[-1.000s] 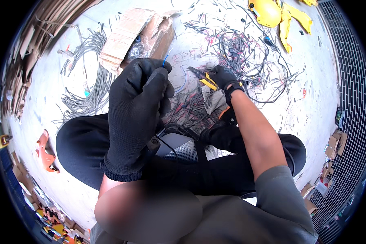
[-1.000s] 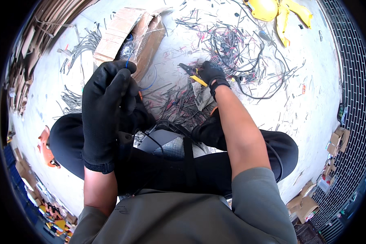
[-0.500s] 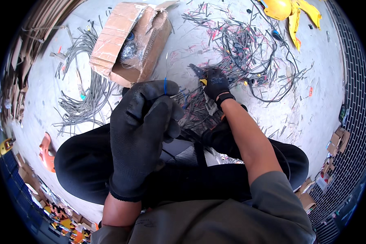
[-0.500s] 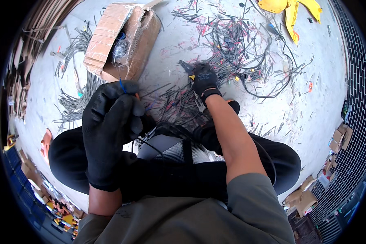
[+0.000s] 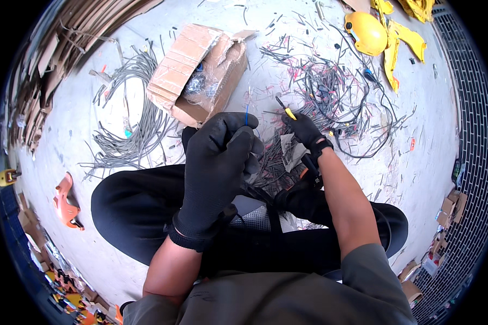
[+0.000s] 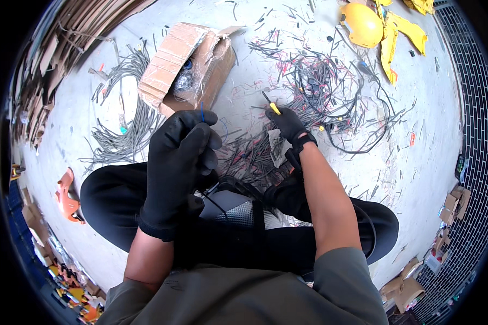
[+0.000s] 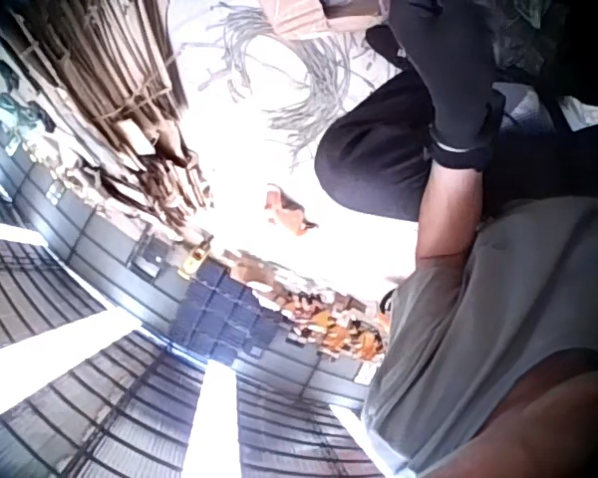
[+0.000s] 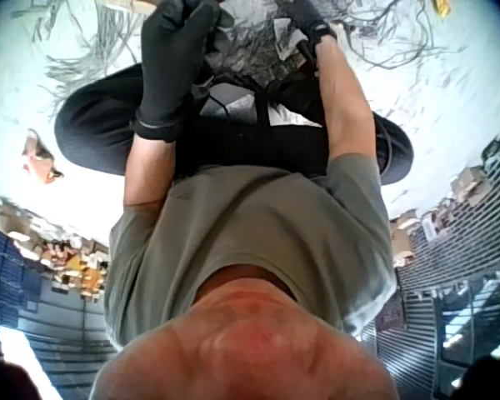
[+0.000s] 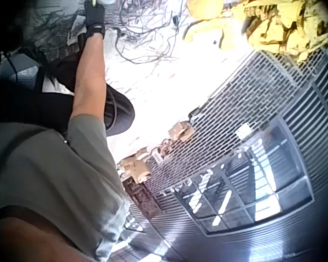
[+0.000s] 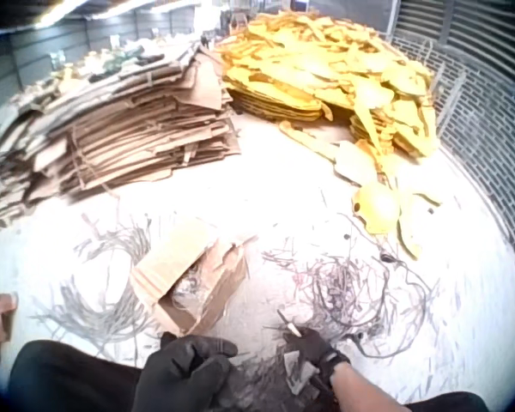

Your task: The person strips the ends of blue wires using a wire stripper and attaches yellow connectors to the exposed wire ends by hand while sitting on the floor.

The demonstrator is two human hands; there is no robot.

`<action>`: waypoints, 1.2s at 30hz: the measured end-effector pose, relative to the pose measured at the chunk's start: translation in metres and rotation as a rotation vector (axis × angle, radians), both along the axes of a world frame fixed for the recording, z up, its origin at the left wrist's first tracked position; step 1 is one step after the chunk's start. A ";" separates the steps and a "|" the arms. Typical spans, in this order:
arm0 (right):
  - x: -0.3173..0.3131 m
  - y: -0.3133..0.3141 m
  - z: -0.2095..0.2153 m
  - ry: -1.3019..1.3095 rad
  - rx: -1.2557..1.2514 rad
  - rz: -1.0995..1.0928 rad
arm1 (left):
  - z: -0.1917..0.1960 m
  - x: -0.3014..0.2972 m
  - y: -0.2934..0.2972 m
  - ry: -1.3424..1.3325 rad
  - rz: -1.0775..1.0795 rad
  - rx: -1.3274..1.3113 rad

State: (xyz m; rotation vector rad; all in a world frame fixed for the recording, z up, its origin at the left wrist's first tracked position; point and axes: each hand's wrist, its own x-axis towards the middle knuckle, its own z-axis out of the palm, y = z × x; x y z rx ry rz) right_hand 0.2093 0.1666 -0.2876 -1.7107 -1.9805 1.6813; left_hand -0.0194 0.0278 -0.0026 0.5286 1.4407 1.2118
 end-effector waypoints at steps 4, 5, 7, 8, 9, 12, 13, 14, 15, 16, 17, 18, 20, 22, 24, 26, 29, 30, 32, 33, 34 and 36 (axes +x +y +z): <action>0.007 0.025 0.068 0.238 -0.335 -0.331 | 0.009 -0.004 0.000 -0.050 -0.005 0.003; 0.012 0.035 0.077 0.365 -0.310 -0.329 | 0.011 -0.005 0.000 -0.088 0.023 0.040; 0.006 0.047 0.114 0.534 -0.178 -0.361 | 0.012 -0.009 -0.002 -0.161 0.078 0.108; 0.003 0.050 0.138 0.570 -0.038 -0.369 | 0.011 -0.011 -0.004 -0.116 0.085 0.174; 0.005 0.058 0.162 0.509 0.098 -0.263 | 0.009 -0.014 -0.006 -0.066 0.090 0.243; 0.005 0.049 0.231 0.412 0.653 -0.022 | 0.014 -0.019 -0.009 0.129 0.099 0.321; 0.005 0.044 0.248 0.364 0.936 0.083 | 0.011 -0.023 -0.012 0.192 0.097 0.365; 0.008 0.036 0.265 0.253 1.243 0.269 | 0.012 -0.028 -0.015 0.251 0.099 0.407; 0.005 0.016 0.283 0.286 1.157 0.229 | 0.013 -0.031 -0.017 0.156 0.122 0.401; 0.003 -0.005 0.297 0.311 1.071 0.189 | 0.015 -0.032 -0.017 0.210 0.097 0.420; 0.005 -0.018 0.300 0.300 1.085 0.231 | 0.017 -0.034 -0.015 0.264 0.073 0.435; 0.006 -0.032 0.303 0.292 1.096 0.275 | 0.019 -0.034 -0.015 0.319 0.052 0.450; -0.005 -0.055 0.329 0.550 0.341 -0.095 | 0.022 -0.036 -0.016 0.535 0.024 0.465; -0.005 -0.064 0.340 0.374 0.389 -0.037 | 0.024 -0.043 -0.017 0.465 0.049 0.472; -0.006 -0.063 0.344 0.307 0.327 0.000 | 0.025 -0.049 -0.019 0.224 0.098 0.485; -0.006 -0.059 0.348 0.335 0.157 0.010 | 0.028 -0.051 -0.018 0.062 0.126 0.501; -0.007 -0.066 0.340 0.420 0.017 -0.084 | 0.033 -0.049 -0.010 -0.082 0.138 0.481; -0.005 -0.068 0.334 0.464 0.006 -0.114 | 0.035 -0.046 -0.006 0.026 0.103 0.467; -0.004 -0.066 0.335 0.395 -0.136 -0.055 | 0.039 -0.037 -0.002 0.255 0.042 0.422; -0.007 -0.064 0.338 0.307 -0.188 -0.039 | 0.042 -0.034 0.001 0.161 0.046 0.409; -0.007 -0.062 0.342 0.210 -0.236 -0.027 | 0.042 -0.031 0.004 0.168 0.037 0.392; -0.006 -0.059 0.346 0.252 -0.218 -0.030 | 0.041 -0.024 0.011 0.181 0.012 0.357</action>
